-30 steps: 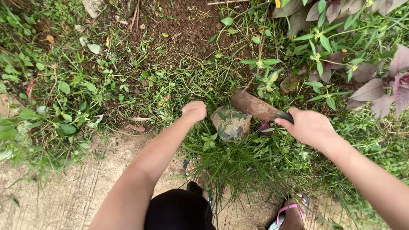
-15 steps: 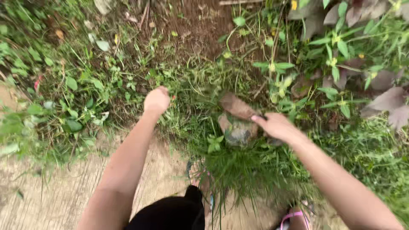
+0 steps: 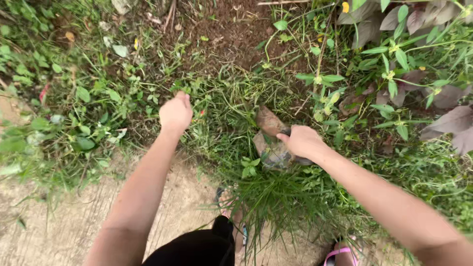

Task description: The person uses a small hand hoe to scrape and loosen soil around the base of a purple-leafed plant, removing grass and weeds. They repeatedly clear the area near the plant's stem and occasionally pull up loose debris by hand.

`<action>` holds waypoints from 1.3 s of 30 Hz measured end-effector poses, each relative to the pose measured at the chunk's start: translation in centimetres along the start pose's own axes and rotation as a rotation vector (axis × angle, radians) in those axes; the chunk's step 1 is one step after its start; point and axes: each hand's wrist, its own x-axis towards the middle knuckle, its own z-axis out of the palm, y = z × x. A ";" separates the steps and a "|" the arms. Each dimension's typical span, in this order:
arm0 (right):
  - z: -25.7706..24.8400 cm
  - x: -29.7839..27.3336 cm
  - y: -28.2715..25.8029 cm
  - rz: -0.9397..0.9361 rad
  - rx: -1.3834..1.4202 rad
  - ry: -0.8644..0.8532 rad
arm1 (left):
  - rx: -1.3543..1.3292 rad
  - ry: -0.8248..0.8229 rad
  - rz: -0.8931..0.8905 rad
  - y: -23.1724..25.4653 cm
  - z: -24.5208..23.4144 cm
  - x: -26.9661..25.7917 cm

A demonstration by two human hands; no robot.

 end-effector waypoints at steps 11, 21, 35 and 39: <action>2.0 -6.4 0.3 0.029 0.067 0.111 | 0.059 0.095 0.095 2.8 -1.2 0.0; -6.8 -4.6 2.5 -0.067 -0.383 0.158 | 0.359 -0.051 0.031 -0.5 -2.8 1.1; -0.2 -8.5 -7.6 -0.145 -0.027 0.164 | 0.566 0.156 -0.040 -6.4 -0.3 3.3; -3.6 -8.9 -4.1 -0.081 -0.019 0.178 | 0.514 0.311 0.053 -5.2 -1.6 1.6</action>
